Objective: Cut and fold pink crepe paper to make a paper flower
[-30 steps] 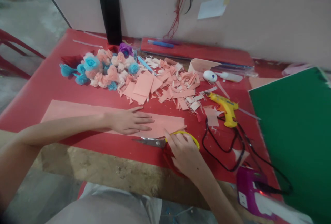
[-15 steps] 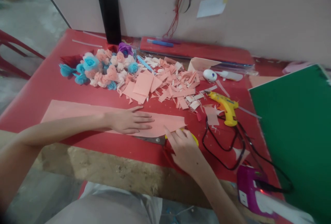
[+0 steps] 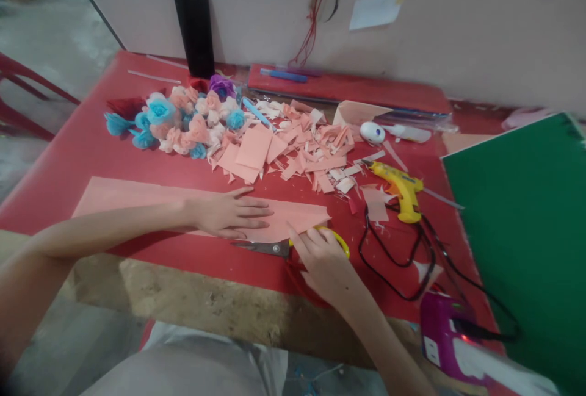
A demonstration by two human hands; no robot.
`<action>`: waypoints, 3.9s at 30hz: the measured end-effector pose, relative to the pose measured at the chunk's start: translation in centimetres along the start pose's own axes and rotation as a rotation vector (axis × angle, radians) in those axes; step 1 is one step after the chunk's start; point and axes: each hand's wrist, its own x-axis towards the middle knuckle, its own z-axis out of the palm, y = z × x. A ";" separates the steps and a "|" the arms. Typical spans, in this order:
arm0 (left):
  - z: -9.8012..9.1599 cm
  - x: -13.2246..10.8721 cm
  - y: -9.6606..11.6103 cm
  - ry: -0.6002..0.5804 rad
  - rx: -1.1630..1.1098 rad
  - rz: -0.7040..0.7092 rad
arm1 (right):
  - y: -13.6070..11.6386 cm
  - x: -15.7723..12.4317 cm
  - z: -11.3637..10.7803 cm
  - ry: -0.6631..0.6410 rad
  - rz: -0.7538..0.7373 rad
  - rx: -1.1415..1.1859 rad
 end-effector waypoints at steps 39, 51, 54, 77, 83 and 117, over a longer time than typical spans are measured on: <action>-0.2 -4.1 -0.6 0.022 -0.152 -0.048 | -0.3 -0.7 -0.1 -0.063 0.054 0.046; -0.2 -4.0 -0.5 0.021 -0.166 -0.044 | -0.5 0.4 0.0 -0.088 -0.006 0.044; -0.2 -4.0 -0.5 0.018 -0.183 -0.057 | -0.3 0.2 0.1 -0.071 -0.014 0.025; 0.3 -4.0 -0.7 0.051 -0.126 -0.032 | -0.6 -0.3 -0.9 -0.082 0.056 0.040; 0.2 -4.0 -0.6 0.044 -0.125 -0.033 | -1.3 1.0 -0.9 -0.067 0.017 0.052; 0.1 -1.4 -0.1 0.046 -0.106 -0.016 | -0.8 -0.2 -1.1 -0.026 0.005 -0.054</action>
